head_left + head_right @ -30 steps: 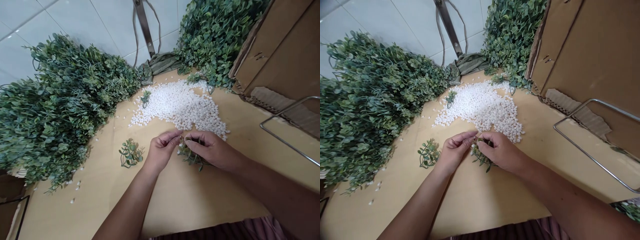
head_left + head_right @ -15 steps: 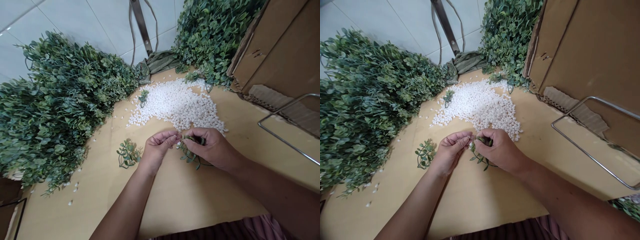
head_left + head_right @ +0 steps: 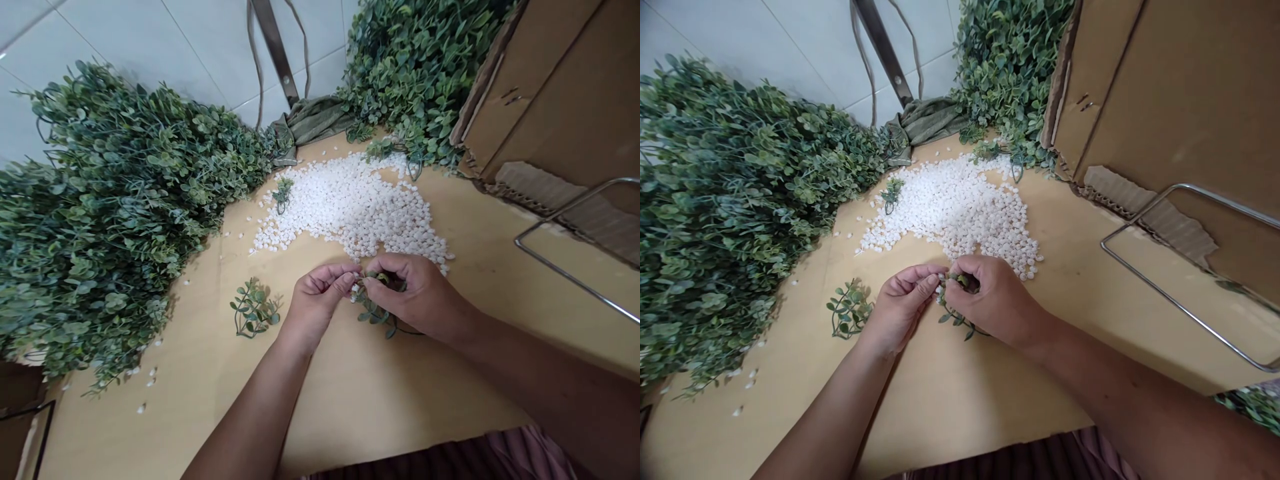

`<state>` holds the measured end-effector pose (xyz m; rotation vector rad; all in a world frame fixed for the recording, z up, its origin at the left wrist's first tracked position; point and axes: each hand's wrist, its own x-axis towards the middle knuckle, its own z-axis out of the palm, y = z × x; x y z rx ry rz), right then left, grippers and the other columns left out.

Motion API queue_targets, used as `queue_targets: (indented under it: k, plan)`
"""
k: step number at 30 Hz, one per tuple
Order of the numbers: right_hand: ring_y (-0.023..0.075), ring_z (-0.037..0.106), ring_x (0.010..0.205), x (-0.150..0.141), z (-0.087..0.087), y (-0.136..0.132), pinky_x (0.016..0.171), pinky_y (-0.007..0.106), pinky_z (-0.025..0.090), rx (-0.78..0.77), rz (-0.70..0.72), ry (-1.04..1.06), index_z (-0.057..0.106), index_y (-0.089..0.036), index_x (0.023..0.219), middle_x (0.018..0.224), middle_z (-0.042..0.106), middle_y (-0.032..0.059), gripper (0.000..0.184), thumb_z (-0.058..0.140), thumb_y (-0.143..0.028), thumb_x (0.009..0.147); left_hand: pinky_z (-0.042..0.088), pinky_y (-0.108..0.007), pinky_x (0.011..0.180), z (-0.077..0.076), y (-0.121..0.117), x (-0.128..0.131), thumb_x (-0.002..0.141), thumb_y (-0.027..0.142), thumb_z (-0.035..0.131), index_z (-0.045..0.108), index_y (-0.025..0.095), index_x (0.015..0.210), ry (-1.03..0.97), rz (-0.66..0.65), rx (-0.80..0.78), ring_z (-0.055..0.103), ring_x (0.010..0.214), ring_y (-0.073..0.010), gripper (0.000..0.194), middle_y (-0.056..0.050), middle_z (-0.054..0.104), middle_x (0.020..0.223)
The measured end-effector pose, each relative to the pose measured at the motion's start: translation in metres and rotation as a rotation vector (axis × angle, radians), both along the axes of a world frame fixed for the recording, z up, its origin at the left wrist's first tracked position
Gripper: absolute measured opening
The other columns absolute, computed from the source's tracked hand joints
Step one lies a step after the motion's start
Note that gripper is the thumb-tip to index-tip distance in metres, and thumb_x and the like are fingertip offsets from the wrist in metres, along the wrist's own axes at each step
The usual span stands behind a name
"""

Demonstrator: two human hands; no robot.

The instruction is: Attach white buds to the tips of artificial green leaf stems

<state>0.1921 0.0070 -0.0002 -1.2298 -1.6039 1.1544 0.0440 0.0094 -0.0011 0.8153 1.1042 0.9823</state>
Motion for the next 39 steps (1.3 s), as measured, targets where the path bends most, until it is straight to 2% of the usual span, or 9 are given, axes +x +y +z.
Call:
queue_targets:
  k: [8,14,18,39]
  plan:
    - [0.0091,0.037,0.051,-0.0008,-0.0023,0.0002,0.047,0.021,0.031,0.090,-0.024,-0.047,0.047,-0.017,0.056,0.052,0.041,-0.0035,0.013,0.047,-0.018,0.069,0.047,-0.022,0.069,0.0002,-0.0016,0.0017,0.055,0.024,0.079,0.073,0.017,0.075,-0.032,-0.003,-0.020,0.060,0.065,-0.0101,0.022,-0.002,0.071,0.069]
    - [0.0084,0.035,0.049,-0.0011,-0.0011,-0.0003,0.046,0.021,0.030,0.138,-0.036,-0.045,0.043,-0.018,0.055,0.051,0.039,-0.0042,0.015,0.047,-0.015,0.068,0.047,-0.020,0.065,0.0006,-0.0002,0.0018,0.056,0.023,0.078,0.072,0.017,0.075,-0.052,0.012,0.001,0.059,0.059,-0.0079,0.020,0.000,0.069,0.062]
    - [0.0086,0.036,0.050,-0.0005,-0.0009,-0.0006,0.046,0.021,0.030,0.142,-0.039,-0.062,0.042,-0.018,0.054,0.051,0.038,-0.0042,0.016,0.047,-0.015,0.069,0.048,-0.020,0.066,0.0013,0.0008,0.0031,0.056,0.024,0.079,0.072,0.017,0.073,-0.052,0.012,0.015,0.059,0.056,-0.0074,0.019,0.001,0.067,0.057]
    - [0.0084,0.035,0.050,-0.0008,-0.0050,0.0002,0.047,0.020,0.030,0.158,-0.073,-0.088,0.038,-0.019,0.053,0.050,0.037,-0.0045,0.017,0.046,-0.015,0.067,0.049,-0.023,0.065,0.0005,-0.0003,0.0065,0.053,0.025,0.080,0.072,0.016,0.070,0.001,0.046,0.023,0.059,0.056,-0.0091,0.021,0.000,0.068,0.060]
